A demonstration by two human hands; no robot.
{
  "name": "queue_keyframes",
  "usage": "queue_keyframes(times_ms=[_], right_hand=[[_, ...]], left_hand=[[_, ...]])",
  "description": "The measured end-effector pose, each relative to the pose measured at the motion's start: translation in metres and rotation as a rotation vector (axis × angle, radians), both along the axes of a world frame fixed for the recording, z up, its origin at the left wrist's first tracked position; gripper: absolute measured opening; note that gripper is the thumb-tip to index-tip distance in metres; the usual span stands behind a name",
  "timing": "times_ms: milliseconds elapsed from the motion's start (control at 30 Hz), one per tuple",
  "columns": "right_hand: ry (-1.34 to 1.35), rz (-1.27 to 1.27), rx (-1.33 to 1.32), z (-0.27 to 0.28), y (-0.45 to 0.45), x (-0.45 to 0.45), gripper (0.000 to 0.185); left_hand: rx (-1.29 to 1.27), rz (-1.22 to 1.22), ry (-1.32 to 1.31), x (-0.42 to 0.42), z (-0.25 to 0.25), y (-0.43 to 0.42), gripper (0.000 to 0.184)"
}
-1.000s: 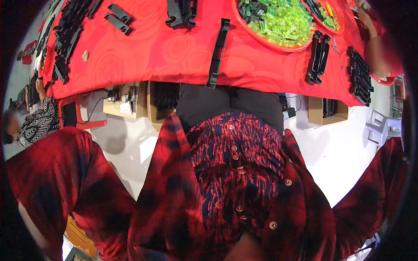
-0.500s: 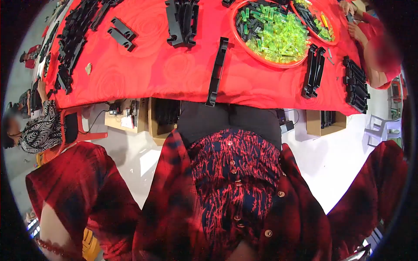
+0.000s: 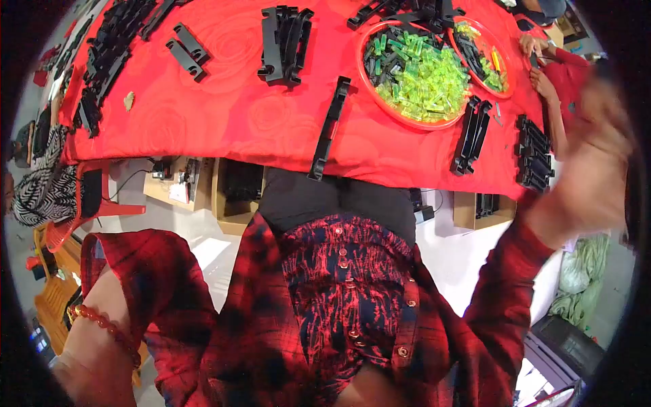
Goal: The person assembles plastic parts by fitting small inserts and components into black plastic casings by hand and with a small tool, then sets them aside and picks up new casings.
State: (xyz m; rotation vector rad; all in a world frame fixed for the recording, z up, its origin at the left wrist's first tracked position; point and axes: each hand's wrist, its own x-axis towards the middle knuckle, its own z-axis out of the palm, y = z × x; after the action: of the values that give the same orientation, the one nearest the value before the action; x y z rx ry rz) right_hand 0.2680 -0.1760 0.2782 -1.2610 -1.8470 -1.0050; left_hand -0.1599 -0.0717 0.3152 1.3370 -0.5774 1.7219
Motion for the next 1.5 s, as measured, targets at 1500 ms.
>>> queue_keyframes(times_ms=[1500], right_hand=[[0.513,-0.237,-1.034,-0.204,0.050,-0.162,0.025]], left_hand=[[0.511,0.733,1.479,0.124,-0.257,0.061,0.041]])
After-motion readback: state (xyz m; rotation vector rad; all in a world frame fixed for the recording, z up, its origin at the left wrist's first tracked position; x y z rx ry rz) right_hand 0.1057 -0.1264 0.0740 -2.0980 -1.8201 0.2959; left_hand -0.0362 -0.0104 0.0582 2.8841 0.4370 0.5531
